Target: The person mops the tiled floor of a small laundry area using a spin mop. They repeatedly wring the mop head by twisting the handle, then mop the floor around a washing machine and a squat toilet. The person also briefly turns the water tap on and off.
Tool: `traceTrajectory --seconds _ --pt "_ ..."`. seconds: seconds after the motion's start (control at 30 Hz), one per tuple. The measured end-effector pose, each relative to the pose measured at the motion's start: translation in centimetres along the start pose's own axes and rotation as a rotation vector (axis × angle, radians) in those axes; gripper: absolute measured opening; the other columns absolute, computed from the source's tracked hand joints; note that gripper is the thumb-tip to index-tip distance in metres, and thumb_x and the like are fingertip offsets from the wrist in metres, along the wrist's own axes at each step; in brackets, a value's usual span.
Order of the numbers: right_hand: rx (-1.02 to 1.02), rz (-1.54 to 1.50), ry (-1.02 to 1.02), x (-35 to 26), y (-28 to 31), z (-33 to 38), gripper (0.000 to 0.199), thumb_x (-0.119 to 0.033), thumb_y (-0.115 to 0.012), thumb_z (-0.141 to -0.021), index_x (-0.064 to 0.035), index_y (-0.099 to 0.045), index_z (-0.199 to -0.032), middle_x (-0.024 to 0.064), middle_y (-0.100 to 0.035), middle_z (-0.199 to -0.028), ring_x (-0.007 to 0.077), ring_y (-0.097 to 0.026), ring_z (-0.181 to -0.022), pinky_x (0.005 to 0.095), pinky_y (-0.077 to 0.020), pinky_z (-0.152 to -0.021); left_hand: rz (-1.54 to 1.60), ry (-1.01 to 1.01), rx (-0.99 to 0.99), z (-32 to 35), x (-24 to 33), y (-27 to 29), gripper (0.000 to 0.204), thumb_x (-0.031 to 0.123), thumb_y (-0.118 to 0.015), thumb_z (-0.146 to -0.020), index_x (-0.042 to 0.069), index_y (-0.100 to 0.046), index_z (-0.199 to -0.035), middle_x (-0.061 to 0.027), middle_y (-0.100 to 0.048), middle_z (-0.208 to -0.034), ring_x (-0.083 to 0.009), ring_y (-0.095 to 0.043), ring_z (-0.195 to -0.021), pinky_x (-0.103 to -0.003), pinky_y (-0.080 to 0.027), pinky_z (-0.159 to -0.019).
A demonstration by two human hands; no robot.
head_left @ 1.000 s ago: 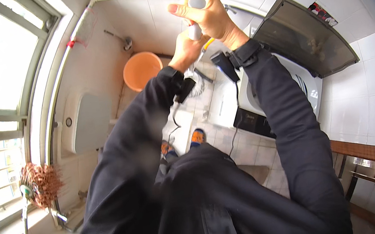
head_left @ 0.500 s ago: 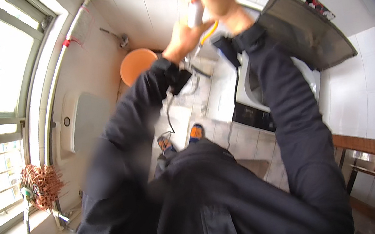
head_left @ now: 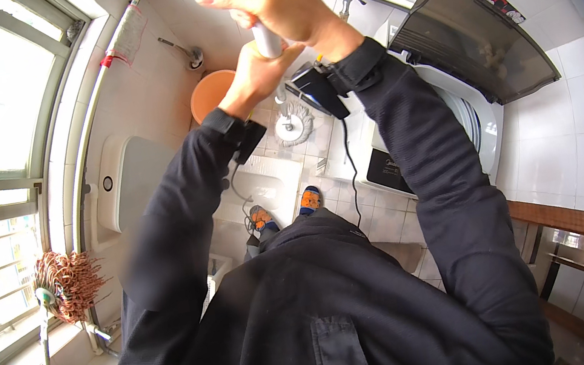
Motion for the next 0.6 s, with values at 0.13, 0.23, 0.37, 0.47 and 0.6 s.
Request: traceTrajectory --seconds 0.13,0.23,0.37,0.47,0.6 --pt "-0.148 -0.003 0.068 -1.8 -3.2 0.1 0.034 -0.015 -0.074 -0.089 -0.0071 -0.055 -0.062 -0.0046 -0.051 -0.053 0.0033 -0.044 -0.048 0.0219 -0.0318 -0.043 -0.122 0.053 0.049 3.2 1.6 2.5 0.03 0.026 -0.074 -0.089 0.005 -0.059 -0.073 0.0035 -0.056 -0.069 -0.0055 -0.048 -0.064 -0.027 -0.042 -0.059" --pt "-0.213 -0.029 0.036 -2.9 -5.1 1.2 0.034 -0.016 -0.075 -0.089 -0.0071 -0.056 -0.063 -0.0039 -0.052 -0.054 0.0035 -0.045 -0.048 0.0212 -0.0332 -0.044 -0.136 0.086 0.061 5.7 2.8 3.3 0.032 0.029 -0.074 -0.089 0.003 -0.06 -0.075 0.0021 -0.055 -0.068 -0.0074 -0.049 -0.065 -0.029 -0.043 -0.06" --pt "-0.229 -0.215 -0.055 -4.2 -5.5 1.7 0.028 -0.013 -0.073 -0.09 -0.0066 -0.058 -0.067 -0.0028 -0.052 -0.054 0.0047 -0.046 -0.048 0.0216 -0.0333 -0.044 -0.143 0.17 0.1 7.2 4.6 3.4 0.033 0.03 -0.077 -0.087 0.0 -0.063 -0.084 -0.0007 -0.06 -0.071 -0.0098 -0.052 -0.068 -0.03 -0.047 -0.065" --pt "-0.162 -0.172 0.032 -6.4 -4.6 0.6 0.016 -0.01 -0.071 -0.09 -0.0026 -0.064 -0.077 -0.0005 -0.051 -0.055 0.0074 -0.047 -0.048 0.0227 -0.0374 -0.047 -0.161 0.054 0.127 6.3 7.2 2.7 0.033 0.029 -0.077 -0.087 -0.001 -0.064 -0.089 -0.0033 -0.061 -0.072 -0.0104 -0.054 -0.069 -0.03 -0.048 -0.066" --pt "-0.226 -0.167 0.162 -11.0 -4.5 0.3 0.015 -0.015 -0.067 -0.091 0.0005 -0.069 -0.09 -0.0003 -0.046 -0.057 0.009 -0.047 -0.05 0.0254 -0.0418 -0.05 -0.194 -0.116 0.047 5.5 11.8 2.1 0.035 0.029 -0.075 -0.088 -0.003 -0.066 -0.096 -0.0074 -0.062 -0.071 -0.0126 -0.056 -0.064 -0.031 -0.048 -0.062"
Point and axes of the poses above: each hand's wrist, its own z-axis away from the middle knuckle, its own y-axis out of the back of the hand, x = y × z, the point moved 2 cm from there along -z, towards the middle knuckle
